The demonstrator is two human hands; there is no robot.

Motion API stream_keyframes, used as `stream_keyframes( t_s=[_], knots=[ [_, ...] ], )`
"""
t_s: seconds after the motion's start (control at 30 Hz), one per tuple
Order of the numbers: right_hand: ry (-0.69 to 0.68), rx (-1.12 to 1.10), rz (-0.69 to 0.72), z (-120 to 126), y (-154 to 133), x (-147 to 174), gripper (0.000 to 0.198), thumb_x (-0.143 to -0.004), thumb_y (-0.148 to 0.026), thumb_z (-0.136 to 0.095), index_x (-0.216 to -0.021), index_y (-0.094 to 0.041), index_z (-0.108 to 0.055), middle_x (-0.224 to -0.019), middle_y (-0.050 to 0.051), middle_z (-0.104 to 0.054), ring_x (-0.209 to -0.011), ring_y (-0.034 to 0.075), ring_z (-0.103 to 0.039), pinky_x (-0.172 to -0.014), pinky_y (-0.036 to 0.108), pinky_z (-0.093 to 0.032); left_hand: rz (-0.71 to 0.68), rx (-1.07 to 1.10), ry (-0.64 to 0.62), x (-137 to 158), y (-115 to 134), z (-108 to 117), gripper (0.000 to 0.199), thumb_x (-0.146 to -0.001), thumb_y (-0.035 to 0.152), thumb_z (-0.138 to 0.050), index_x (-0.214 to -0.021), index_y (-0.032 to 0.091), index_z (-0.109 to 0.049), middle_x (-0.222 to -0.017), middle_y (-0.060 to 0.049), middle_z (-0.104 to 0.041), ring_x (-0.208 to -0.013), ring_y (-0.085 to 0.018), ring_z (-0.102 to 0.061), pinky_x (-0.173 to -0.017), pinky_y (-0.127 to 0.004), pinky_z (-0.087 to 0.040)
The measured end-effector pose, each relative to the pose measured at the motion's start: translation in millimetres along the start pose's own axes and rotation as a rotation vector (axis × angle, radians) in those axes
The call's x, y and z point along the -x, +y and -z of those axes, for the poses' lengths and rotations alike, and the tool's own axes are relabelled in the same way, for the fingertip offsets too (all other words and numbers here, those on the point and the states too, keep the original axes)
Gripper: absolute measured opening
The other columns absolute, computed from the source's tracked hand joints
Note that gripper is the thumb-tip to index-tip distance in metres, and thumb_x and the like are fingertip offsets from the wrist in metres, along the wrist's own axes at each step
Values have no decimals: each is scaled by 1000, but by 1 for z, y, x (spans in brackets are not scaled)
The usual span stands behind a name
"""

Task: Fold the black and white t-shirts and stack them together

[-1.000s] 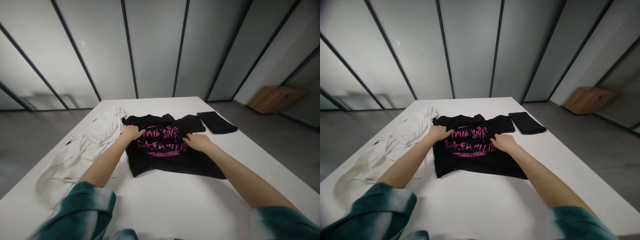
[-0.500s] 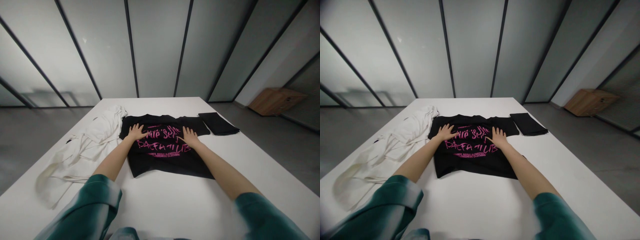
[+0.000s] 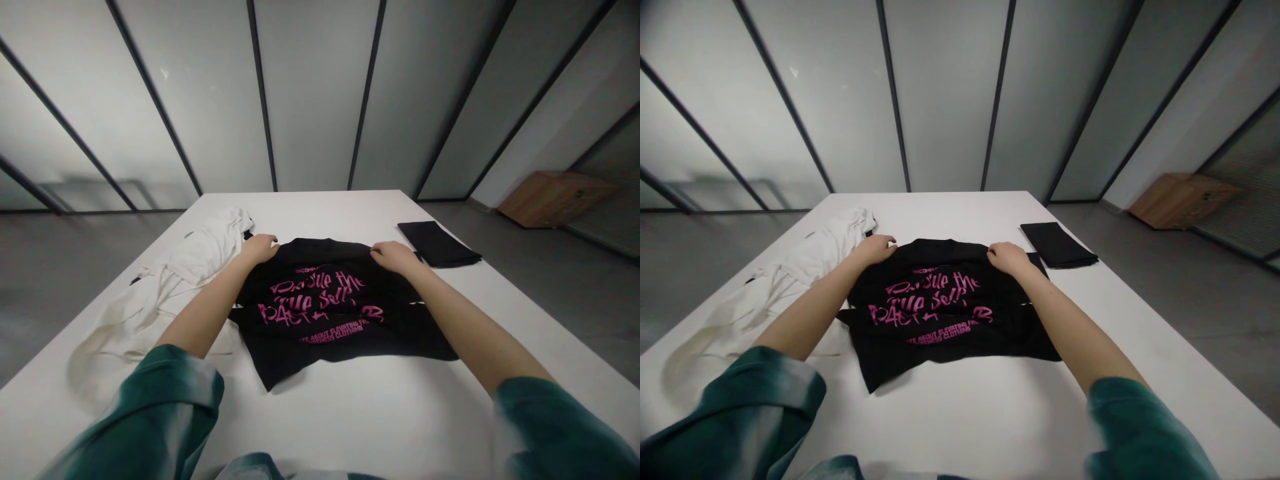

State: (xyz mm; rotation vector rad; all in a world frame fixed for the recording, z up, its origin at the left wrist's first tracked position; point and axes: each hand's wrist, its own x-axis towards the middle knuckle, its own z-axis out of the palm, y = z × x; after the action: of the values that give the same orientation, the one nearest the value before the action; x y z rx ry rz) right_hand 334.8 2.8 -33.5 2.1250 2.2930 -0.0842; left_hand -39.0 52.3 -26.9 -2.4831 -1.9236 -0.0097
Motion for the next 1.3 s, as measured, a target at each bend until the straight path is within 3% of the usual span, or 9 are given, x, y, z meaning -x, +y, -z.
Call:
stream_keyframes(
  t_s=[0.13,0.37,0.5,0.6,0.77,0.93,1.07,1.17,1.3],
  knots=[
    [77,-60,-77,-15,-13,-41,51,-95,-39,-47,-138,-14,-59,-136,17,-62,-123,30,-59,-98,39,-47,26,-30,-20,-29,11,-22,52,-91,41,-49,-137,19,-58,-135,-14,-63,-124,-31,-59,-102,-41,-46],
    [-21,-179,-256,-21,-22,-86,37,-87,-21,-53,-117,-13,-72,-119,18,-71,-111,30,-66,-90,37,-52,180,65,-157,-72,24,-19,44,-86,24,-52,-128,14,-64,-126,-18,-68,-118,-29,-64,-92,-35,-52],
    [248,-324,-157,-19,-16,-103,64,-93,-30,-44,-152,-8,-38,-145,20,-53,-136,29,-49,-109,41,-41,163,167,63,-77,27,-3,63,-94,32,-45,-153,11,-35,-152,-18,-46,-139,-26,-46,-109,-36,-42],
    [243,-300,53,-25,-17,-95,83,-92,-40,-49,-161,-10,-13,-162,17,-28,-150,28,-25,-119,44,-27,61,154,119,-60,32,-5,74,-92,42,-50,-156,13,-27,-162,-18,-28,-148,-31,-30,-118,-43,-30],
    [32,-124,170,-45,-26,-41,76,-95,-59,-40,-159,-20,-28,-162,13,-30,-150,35,-24,-120,52,-21,-58,81,-8,-12,44,-34,72,-94,56,-41,-151,11,-38,-156,-20,-39,-146,-31,-35,-118,-41,-28],
    [-45,-24,128,-72,-30,10,75,-96,-65,-31,-157,-22,-33,-164,13,-25,-151,36,-20,-120,54,-18,-78,73,-128,25,47,-63,77,-96,64,-30,-157,17,-29,-165,-17,-21,-152,-35,-19,-119,-54,-20],
    [-46,-55,168,-79,-28,25,73,-96,-65,-34,-155,-23,-37,-164,12,-25,-151,34,-21,-120,52,-21,-76,80,-160,34,36,-69,79,-94,70,-30,-158,24,-26,-167,-12,-16,-153,-35,-15,-119,-57,-20],
    [-14,-146,192,-65,-14,22,62,-97,-57,-37,-147,-22,-50,-156,11,-43,-144,30,-38,-116,44,-31,-82,81,-175,36,29,-70,84,-91,74,-31,-159,25,-23,-167,-12,-13,-153,-35,-13,-119,-57,-20],
    [238,-269,-141,-36,32,7,49,-98,-36,-33,-134,-17,-62,-133,12,-65,-122,27,-60,-101,37,-46,-75,82,-152,38,26,-72,86,-90,76,-31,-159,25,-24,-167,-11,-14,-153,-34,-14,-120,-54,-18]
  ],
)
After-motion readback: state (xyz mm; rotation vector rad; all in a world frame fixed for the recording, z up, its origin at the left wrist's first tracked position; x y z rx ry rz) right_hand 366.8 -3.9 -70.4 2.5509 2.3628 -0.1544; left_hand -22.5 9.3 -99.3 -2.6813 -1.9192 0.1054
